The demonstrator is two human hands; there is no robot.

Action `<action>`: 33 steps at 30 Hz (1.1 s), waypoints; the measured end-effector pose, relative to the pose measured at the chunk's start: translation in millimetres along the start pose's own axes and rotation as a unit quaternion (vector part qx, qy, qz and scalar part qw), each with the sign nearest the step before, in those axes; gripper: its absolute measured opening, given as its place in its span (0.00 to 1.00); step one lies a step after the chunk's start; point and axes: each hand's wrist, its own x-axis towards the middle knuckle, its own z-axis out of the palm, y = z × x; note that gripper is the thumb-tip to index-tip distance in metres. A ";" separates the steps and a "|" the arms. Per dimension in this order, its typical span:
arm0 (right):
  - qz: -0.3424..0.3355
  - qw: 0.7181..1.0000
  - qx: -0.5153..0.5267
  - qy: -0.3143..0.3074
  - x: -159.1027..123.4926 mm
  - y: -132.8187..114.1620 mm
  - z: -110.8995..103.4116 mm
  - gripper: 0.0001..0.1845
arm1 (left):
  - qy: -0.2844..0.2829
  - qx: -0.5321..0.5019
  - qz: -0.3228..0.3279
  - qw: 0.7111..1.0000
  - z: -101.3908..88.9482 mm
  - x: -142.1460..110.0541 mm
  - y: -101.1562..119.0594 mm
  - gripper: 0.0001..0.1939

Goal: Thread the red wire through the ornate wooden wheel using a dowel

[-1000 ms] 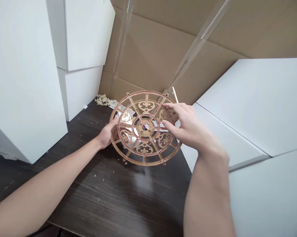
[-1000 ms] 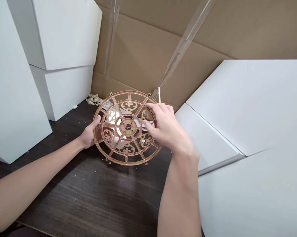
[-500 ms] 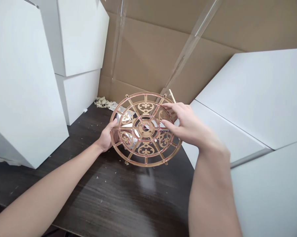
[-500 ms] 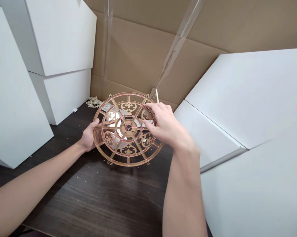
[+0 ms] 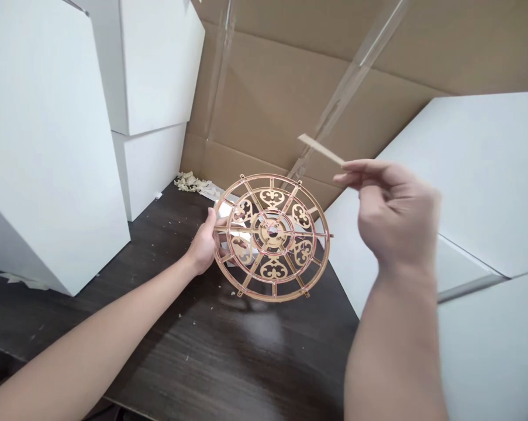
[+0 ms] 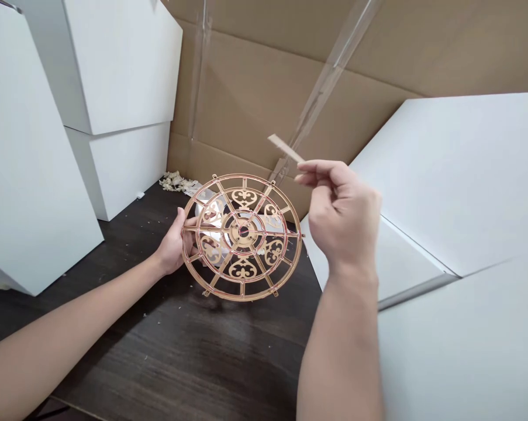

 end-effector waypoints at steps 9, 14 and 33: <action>0.019 0.927 0.146 -0.346 -4.8 -49.7 -0.6 0.17 | 0.023 0.031 0.031 0.999 -3.5 0.6 -2.2 0.39; 0.026 0.938 0.122 -0.325 -3.8 -38.0 2.1 0.17 | 0.025 0.017 0.025 0.999 -3.1 0.2 -2.7 0.40; 0.034 0.923 0.175 -0.342 -2.8 -48.4 -5.9 0.15 | 0.028 0.029 0.019 0.999 -5.8 1.3 -5.0 0.39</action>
